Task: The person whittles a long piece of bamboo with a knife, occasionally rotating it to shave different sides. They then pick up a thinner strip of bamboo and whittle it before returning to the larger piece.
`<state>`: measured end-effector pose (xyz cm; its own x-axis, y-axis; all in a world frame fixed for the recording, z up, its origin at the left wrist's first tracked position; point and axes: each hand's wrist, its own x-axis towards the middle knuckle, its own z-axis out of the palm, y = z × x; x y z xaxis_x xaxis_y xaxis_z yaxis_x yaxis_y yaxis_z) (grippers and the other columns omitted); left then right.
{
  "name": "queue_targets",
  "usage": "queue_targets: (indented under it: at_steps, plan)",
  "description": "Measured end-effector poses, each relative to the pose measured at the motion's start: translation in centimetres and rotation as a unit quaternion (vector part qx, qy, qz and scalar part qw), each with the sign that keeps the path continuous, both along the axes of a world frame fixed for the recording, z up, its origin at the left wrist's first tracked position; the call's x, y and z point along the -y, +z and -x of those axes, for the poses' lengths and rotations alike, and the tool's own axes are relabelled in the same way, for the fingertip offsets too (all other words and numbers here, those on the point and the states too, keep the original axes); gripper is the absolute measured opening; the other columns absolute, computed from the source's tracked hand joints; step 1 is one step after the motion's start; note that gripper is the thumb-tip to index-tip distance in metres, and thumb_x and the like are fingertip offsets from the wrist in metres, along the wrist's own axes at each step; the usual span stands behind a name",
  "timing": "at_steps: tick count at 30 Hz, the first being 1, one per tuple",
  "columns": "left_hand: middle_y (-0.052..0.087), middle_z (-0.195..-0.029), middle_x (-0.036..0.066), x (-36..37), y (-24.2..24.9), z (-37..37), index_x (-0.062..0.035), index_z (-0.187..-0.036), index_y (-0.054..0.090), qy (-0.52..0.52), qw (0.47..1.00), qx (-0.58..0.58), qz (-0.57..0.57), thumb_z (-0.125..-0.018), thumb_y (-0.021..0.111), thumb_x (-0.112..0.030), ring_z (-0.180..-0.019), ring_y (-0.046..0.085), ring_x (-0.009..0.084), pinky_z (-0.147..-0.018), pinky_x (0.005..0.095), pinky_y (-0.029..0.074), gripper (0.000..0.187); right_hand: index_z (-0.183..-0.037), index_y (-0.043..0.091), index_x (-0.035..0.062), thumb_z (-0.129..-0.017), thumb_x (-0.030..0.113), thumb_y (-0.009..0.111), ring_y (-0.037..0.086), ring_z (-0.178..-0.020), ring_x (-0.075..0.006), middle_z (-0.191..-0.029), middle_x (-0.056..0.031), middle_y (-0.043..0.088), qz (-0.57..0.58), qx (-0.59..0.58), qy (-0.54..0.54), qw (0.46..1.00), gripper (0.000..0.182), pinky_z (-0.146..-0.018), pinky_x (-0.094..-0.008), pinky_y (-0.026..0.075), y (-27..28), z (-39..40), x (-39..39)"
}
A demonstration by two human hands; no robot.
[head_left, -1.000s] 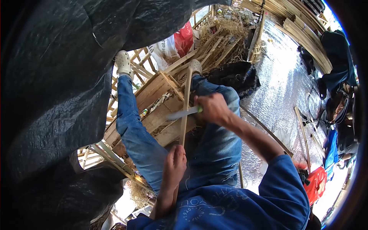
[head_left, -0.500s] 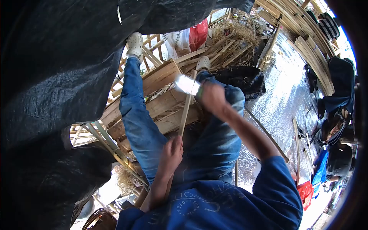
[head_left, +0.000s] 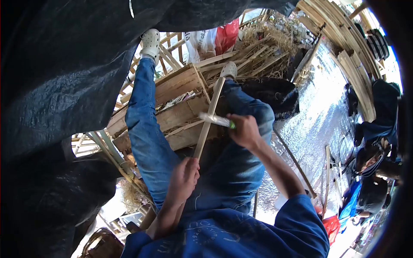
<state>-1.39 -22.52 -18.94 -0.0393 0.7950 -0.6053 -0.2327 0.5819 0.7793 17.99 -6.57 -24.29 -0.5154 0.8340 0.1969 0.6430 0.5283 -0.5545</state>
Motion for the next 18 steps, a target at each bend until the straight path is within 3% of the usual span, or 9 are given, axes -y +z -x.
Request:
queue_targets:
  at_steps: [2,7,9,11,12,13,14,15,18]
  plan:
    - [0.041,-0.055,-0.004,-0.2,0.1,-0.1,-0.0078,-0.082,0.048,-0.025,0.999,-0.013,-0.017,-0.097,0.045,-0.03,-0.044,0.037,0.0019,-0.039,0.0183,0.028,0.027,-0.101,0.064,0.0076,-0.063,0.016,0.069,0.064,-0.068,-0.0308,-0.075,-0.0129,0.066,0.029,0.026,0.047,0.998,0.039,-0.061,-0.0397,0.051,0.0,0.9,1.8]
    - [0.042,-0.054,-0.001,0.2,0.0,-0.4,-0.0051,-0.081,0.049,-0.036,0.995,-0.078,-0.052,-0.097,0.045,-0.03,-0.046,0.04,0.0054,-0.042,0.0221,0.031,0.03,-0.092,0.062,0.0066,-0.064,0.017,0.068,0.063,-0.063,-0.0319,-0.07,-0.0124,0.063,0.01,0.064,0.025,0.998,0.03,-0.056,-0.0405,0.051,-0.8,1.6,0.7]
    - [0.043,-0.054,0.0,0.3,0.0,-0.5,-0.0045,-0.081,0.049,-0.051,0.987,-0.131,-0.075,-0.098,0.045,-0.03,-0.047,0.042,0.0074,-0.044,0.024,0.032,0.031,-0.085,0.06,0.0068,-0.067,0.016,0.066,0.062,-0.06,-0.0329,-0.066,-0.0136,0.061,-0.082,0.03,0.015,0.996,0.021,-0.053,-0.0418,0.05,-2.2,1.4,-1.3]
    - [0.045,-0.055,0.004,0.8,-0.6,-0.8,-0.0032,-0.082,0.05,-0.078,0.979,-0.175,-0.073,-0.098,0.044,-0.029,-0.049,0.046,0.0123,-0.047,0.0286,0.036,0.031,-0.08,0.06,0.0064,-0.07,0.017,0.062,0.063,-0.06,-0.0334,-0.066,-0.0162,0.063,-0.048,0.119,-0.14,0.982,0.014,-0.055,-0.0432,0.051,-1.1,0.2,-6.1]
    - [0.046,-0.055,0.004,0.5,-0.5,-0.9,-0.0034,-0.081,0.05,-0.086,0.976,-0.183,-0.076,-0.098,0.043,-0.027,-0.049,0.046,0.0121,-0.047,0.0283,0.037,0.03,-0.08,0.061,0.0064,-0.071,0.019,0.061,0.063,-0.061,-0.0347,-0.066,-0.0158,0.063,-0.106,0.119,-0.141,0.977,0.015,-0.057,-0.0443,0.051,-2.1,-0.6,-8.4]
    - [0.046,-0.055,0.004,0.4,-0.9,-0.8,-0.0034,-0.081,0.049,-0.079,0.979,-0.169,-0.084,-0.098,0.043,-0.026,-0.049,0.046,0.0117,-0.048,0.028,0.037,0.029,-0.087,0.065,0.0062,-0.069,0.014,0.062,0.066,-0.074,-0.0309,-0.08,-0.0149,0.067,-0.073,0.198,-0.112,0.971,0.019,-0.065,-0.0418,0.054,-2.5,-0.2,-9.5]
    - [0.046,-0.055,0.004,0.5,-1.2,-0.7,-0.0034,-0.081,0.049,-0.074,0.982,-0.151,-0.089,-0.098,0.043,-0.025,-0.05,0.047,0.0112,-0.048,0.0277,0.037,0.028,-0.09,0.066,0.0048,-0.073,0.017,0.059,0.066,-0.085,-0.0318,-0.087,-0.0165,0.067,0.063,0.252,-0.282,0.924,0.022,-0.075,-0.0398,0.054,-5.9,-1.8,-13.8]
    - [0.045,-0.055,0.003,1.6,-1.0,-1.5,-0.0035,-0.081,0.049,-0.081,0.985,-0.137,-0.074,-0.097,0.043,-0.024,-0.05,0.046,0.0103,-0.048,0.0272,0.037,0.027,-0.092,0.067,0.0037,-0.077,0.02,0.056,0.065,-0.092,-0.033,-0.093,-0.0169,0.067,0.191,0.14,-0.521,0.82,0.026,-0.08,-0.0397,0.053,-5.2,-4.3,-17.5]
    - [0.043,-0.055,0.0,1.3,0.5,-0.9,-0.0041,-0.08,0.05,-0.053,0.995,-0.081,0.016,-0.097,0.045,-0.025,-0.05,0.043,0.0073,-0.047,0.0249,0.036,0.027,-0.099,0.067,0.0015,-0.082,0.029,0.056,0.063,-0.095,-0.0345,-0.1,-0.0198,0.066,0.107,0.206,-0.395,0.889,0.034,-0.081,-0.0433,0.051,-4.2,-7.5,-18.7]
